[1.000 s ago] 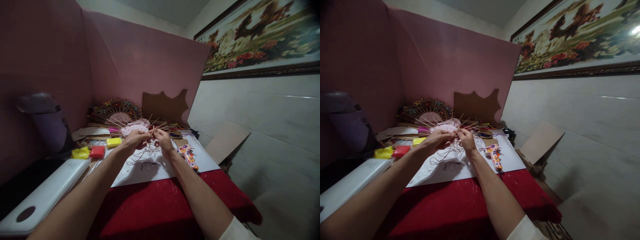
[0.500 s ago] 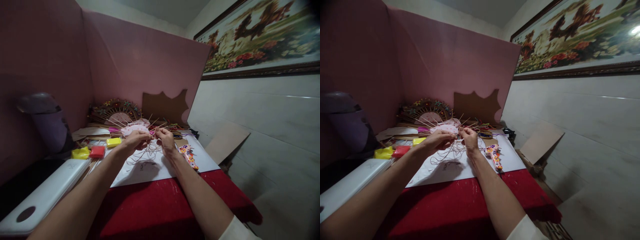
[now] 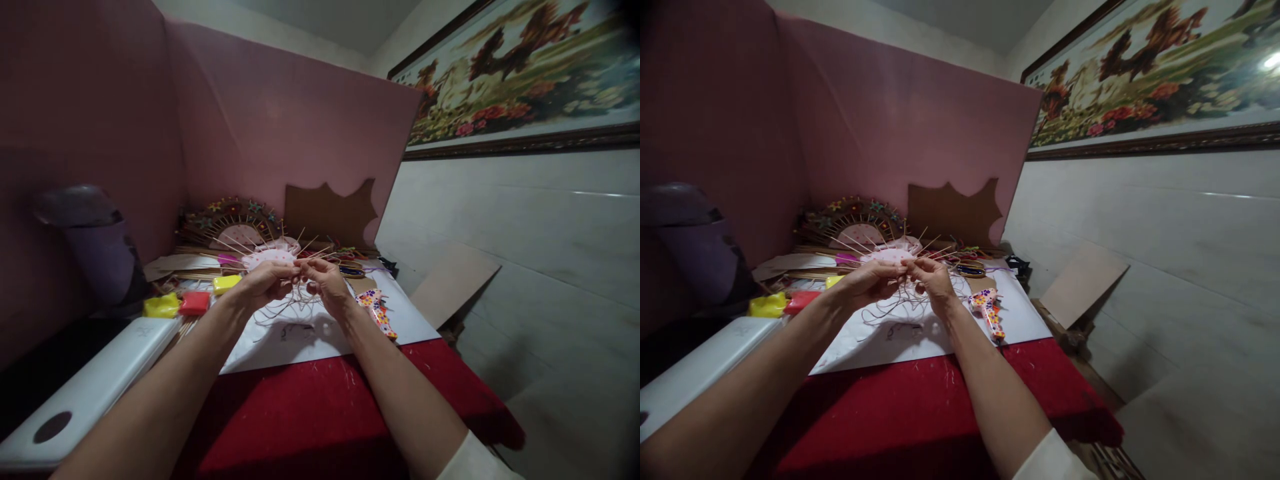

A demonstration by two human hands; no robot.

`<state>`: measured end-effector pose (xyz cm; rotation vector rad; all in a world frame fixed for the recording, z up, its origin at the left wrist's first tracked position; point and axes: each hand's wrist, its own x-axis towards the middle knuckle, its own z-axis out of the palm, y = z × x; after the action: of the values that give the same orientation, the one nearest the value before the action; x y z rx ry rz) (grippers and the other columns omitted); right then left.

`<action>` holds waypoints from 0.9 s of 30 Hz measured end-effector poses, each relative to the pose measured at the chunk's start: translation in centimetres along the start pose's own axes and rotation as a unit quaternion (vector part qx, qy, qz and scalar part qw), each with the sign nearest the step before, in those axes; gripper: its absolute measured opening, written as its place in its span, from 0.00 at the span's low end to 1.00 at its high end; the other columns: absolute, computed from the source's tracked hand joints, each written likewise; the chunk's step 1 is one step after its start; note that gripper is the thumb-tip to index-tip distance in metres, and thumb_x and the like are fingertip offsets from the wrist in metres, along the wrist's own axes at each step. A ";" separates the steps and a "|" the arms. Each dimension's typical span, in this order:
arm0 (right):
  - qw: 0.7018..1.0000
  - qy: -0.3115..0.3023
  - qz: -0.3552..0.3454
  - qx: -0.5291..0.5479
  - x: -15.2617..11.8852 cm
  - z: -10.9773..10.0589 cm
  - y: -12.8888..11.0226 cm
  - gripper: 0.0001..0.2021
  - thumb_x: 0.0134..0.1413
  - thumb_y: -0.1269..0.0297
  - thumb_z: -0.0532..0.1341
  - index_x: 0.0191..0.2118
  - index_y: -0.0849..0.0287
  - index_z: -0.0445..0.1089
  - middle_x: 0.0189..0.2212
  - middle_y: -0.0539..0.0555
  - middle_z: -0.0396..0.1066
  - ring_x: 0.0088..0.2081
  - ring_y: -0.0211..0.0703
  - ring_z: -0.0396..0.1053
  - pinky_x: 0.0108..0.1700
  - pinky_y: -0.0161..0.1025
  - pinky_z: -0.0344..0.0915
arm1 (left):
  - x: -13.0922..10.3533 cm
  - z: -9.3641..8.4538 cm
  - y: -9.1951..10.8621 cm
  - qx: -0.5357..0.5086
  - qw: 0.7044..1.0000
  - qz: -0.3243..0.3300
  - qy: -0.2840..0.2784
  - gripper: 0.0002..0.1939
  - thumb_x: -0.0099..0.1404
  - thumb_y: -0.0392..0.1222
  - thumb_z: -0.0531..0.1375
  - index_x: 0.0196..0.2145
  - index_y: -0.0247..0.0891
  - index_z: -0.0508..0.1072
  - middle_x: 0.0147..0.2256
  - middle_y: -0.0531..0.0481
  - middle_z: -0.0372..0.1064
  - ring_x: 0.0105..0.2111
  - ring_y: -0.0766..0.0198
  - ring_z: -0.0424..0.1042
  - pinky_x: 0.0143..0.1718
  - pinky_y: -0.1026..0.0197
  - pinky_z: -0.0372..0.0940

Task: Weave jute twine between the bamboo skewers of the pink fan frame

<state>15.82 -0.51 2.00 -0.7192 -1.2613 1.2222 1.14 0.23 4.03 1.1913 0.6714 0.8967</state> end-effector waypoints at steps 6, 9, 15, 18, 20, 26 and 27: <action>0.999 0.026 -0.018 -0.011 0.1 -0.2 0.3 0.12 0.36 0.57 0.68 0.26 0.61 0.74 0.20 0.47 0.64 0.21 0.30 0.55 0.19 0.29 0.44 | 0.0 -0.5 -0.1 0.045 0.998 0.014 -0.030 0.06 0.50 0.36 0.63 0.22 0.32 0.68 0.19 0.55 0.60 0.14 0.78 0.54 0.13 0.70 0.42; 0.999 0.030 -0.027 0.001 0.3 -0.2 0.3 0.12 0.37 0.56 0.68 0.26 0.61 0.74 0.19 0.47 0.63 0.20 0.29 0.54 0.19 0.29 0.43 | 0.0 -0.7 -0.1 0.065 0.996 0.019 -0.051 0.06 0.51 0.37 0.63 0.24 0.32 0.70 0.19 0.55 0.60 0.13 0.77 0.53 0.13 0.70 0.41; 0.997 0.059 -0.054 -0.003 0.3 -0.1 0.1 0.12 0.37 0.56 0.68 0.24 0.61 0.73 0.20 0.48 0.68 0.16 0.26 0.48 0.17 0.30 0.41 | 0.1 -0.3 -0.2 0.189 0.982 0.005 0.009 0.12 0.53 0.41 0.61 0.18 0.32 0.68 0.14 0.53 0.60 0.10 0.77 0.50 0.12 0.68 0.39; 0.997 0.049 -0.058 0.001 0.3 0.0 0.1 0.12 0.39 0.56 0.67 0.24 0.61 0.72 0.19 0.47 0.67 0.15 0.26 0.49 0.16 0.30 0.41 | 0.3 0.1 -0.6 0.243 0.970 -0.010 0.026 0.13 0.53 0.41 0.59 0.16 0.32 0.67 0.12 0.53 0.60 0.08 0.76 0.49 0.11 0.68 0.38; 0.997 0.048 -0.055 0.008 0.3 -0.1 0.3 0.13 0.39 0.56 0.67 0.24 0.61 0.71 0.19 0.47 0.67 0.15 0.27 0.52 0.15 0.29 0.42 | 0.4 0.4 -0.7 0.253 0.967 -0.011 0.038 0.08 0.51 0.37 0.59 0.18 0.32 0.67 0.13 0.53 0.62 0.08 0.75 0.51 0.11 0.68 0.40; 0.994 0.076 -0.069 -0.020 0.7 -0.3 0.8 0.14 0.38 0.54 0.67 0.25 0.61 0.71 0.19 0.49 0.69 0.15 0.30 0.59 0.12 0.28 0.46 | 0.2 1.5 0.0 0.222 0.955 0.124 0.152 0.03 0.48 0.33 0.58 0.25 0.33 0.67 0.18 0.56 0.64 0.13 0.74 0.59 0.12 0.70 0.45; 0.994 0.081 -0.073 -0.026 0.7 -0.3 0.9 0.14 0.37 0.54 0.67 0.25 0.61 0.71 0.18 0.48 0.68 0.15 0.30 0.59 0.12 0.28 0.46 | 0.2 1.6 0.0 0.218 0.957 0.132 0.136 0.04 0.49 0.36 0.59 0.25 0.34 0.67 0.18 0.56 0.64 0.13 0.74 0.59 0.12 0.70 0.45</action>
<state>15.77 0.48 1.31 -0.7348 -1.1926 0.9957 2.54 -0.38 4.39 1.5929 0.9823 1.1906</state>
